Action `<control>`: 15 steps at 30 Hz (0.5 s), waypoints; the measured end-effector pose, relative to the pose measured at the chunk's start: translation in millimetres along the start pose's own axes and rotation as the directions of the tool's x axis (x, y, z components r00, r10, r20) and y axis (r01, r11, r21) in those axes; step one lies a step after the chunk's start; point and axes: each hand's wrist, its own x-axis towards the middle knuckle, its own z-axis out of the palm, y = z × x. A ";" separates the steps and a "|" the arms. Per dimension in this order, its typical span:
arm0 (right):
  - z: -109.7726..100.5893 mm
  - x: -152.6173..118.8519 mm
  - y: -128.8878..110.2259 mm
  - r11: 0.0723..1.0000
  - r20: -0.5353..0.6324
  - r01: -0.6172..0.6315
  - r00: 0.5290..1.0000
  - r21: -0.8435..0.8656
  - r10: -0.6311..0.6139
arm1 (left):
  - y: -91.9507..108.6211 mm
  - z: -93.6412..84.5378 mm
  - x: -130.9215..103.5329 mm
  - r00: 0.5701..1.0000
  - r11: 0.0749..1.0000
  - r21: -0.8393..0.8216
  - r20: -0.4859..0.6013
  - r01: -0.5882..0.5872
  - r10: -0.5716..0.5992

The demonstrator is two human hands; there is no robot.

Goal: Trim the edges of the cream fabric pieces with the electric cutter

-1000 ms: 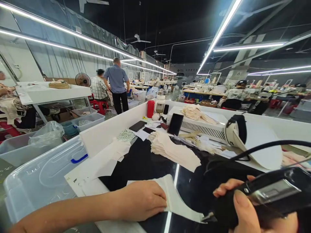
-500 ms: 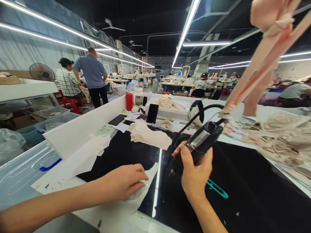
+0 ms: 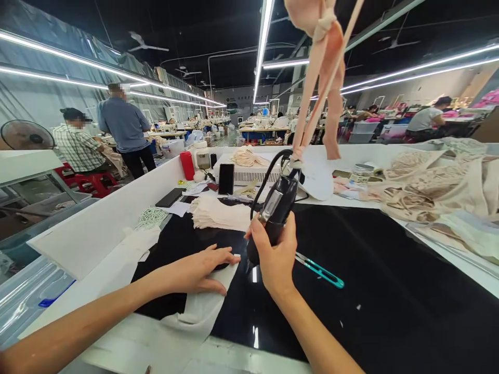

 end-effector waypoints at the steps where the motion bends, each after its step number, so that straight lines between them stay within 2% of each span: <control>1: 3.6 -0.4 0.5 1.000 0.005 -0.003 1.000 0.010 0.003 | -1.7 -0.3 -1.9 1.000 1.000 -0.009 0.011 0.010 -0.010; 8: 27.2 -4.3 3.5 0.997 0.062 -0.022 0.998 0.069 0.018 | -2.5 -4.7 -12.4 0.994 0.995 0.009 0.049 0.098 -0.098; 15: 36.9 -8.5 8.4 0.999 0.069 -0.014 0.998 0.030 0.011 | 1.1 -5.6 -17.3 0.990 0.992 0.035 0.061 0.124 -0.126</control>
